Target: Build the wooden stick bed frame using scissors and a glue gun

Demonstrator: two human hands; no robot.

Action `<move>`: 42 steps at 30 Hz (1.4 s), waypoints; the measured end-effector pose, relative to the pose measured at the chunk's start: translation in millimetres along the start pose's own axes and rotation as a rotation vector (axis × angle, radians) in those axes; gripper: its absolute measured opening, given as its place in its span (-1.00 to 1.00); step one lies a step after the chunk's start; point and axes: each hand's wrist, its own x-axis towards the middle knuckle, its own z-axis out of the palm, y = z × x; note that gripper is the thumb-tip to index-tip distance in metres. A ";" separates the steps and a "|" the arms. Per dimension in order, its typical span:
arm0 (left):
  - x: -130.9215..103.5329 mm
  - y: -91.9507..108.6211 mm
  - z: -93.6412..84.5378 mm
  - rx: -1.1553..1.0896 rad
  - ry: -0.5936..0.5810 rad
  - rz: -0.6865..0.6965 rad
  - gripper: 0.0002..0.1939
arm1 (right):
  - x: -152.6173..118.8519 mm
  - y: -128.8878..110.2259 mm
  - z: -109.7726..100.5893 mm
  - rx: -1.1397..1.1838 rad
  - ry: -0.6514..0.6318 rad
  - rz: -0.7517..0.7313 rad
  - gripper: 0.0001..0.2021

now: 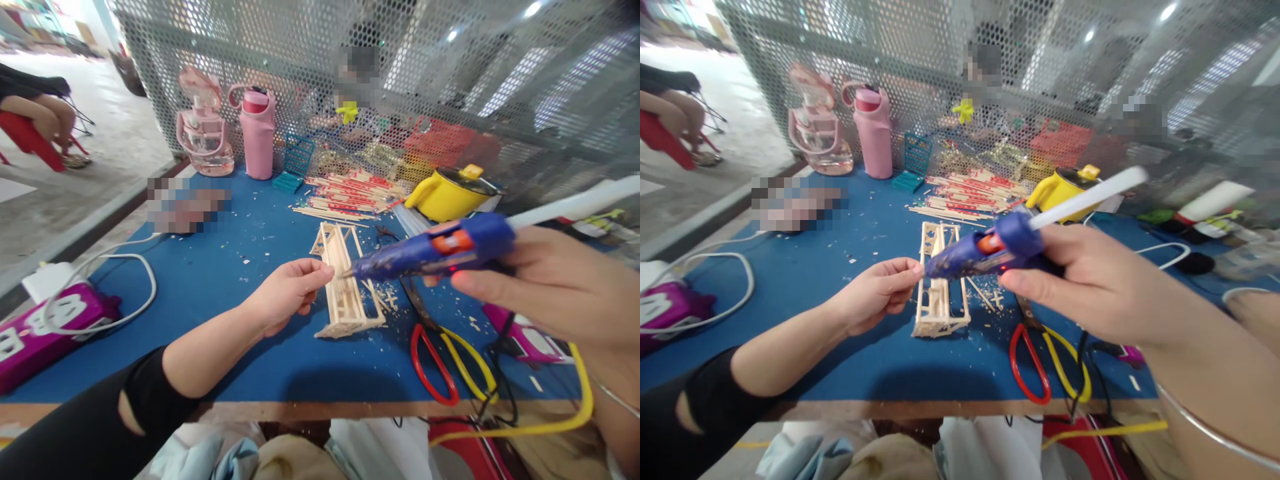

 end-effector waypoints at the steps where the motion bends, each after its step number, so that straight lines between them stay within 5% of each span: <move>1: -0.4 0.5 0.5 -0.001 0.024 0.007 -0.72 | -2.3 7.2 -3.9 0.036 -0.027 0.011 -0.71; 8: -0.8 6.3 3.2 -0.206 0.272 0.098 -0.82 | -37.1 94.3 -32.3 -0.170 0.187 0.298 -0.71; 10: 0.0 7.5 3.0 -0.181 0.331 0.161 -0.78 | -51.9 116.2 -21.7 -0.298 0.218 0.342 -0.75; 13: 1.0 7.8 2.6 -0.111 0.355 0.188 -0.78 | -63.9 141.1 11.8 -0.498 0.157 0.361 -0.49; 17: 1.4 6.6 1.2 -0.002 0.244 0.205 -0.65 | -51.6 168.2 50.0 -0.632 0.036 0.354 -0.53; 20: -0.6 8.1 0.0 0.086 0.211 0.266 -0.60 | -33.9 176.1 55.7 -0.627 0.009 0.390 -0.60; 24: -9.4 14.6 3.4 0.204 0.247 0.437 -0.60 | -14.4 130.1 47.8 -0.626 0.119 0.343 -0.64; 27: -17.6 17.2 11.2 0.193 0.297 0.538 -0.44 | -1.8 58.2 45.6 -0.278 0.365 0.017 -0.76; 31: -27.1 15.6 20.2 0.085 0.288 0.516 -0.29 | 21.4 -14.7 61.1 -0.047 0.176 -0.345 -0.83; 36: -31.1 17.5 19.7 0.013 0.289 0.506 -0.29 | 50.1 -28.0 83.4 -0.045 0.111 -0.393 -0.87; 42: -28.3 20.4 17.0 -0.080 0.330 0.460 -0.31 | 57.4 -32.8 85.4 -0.180 0.105 -0.363 -0.86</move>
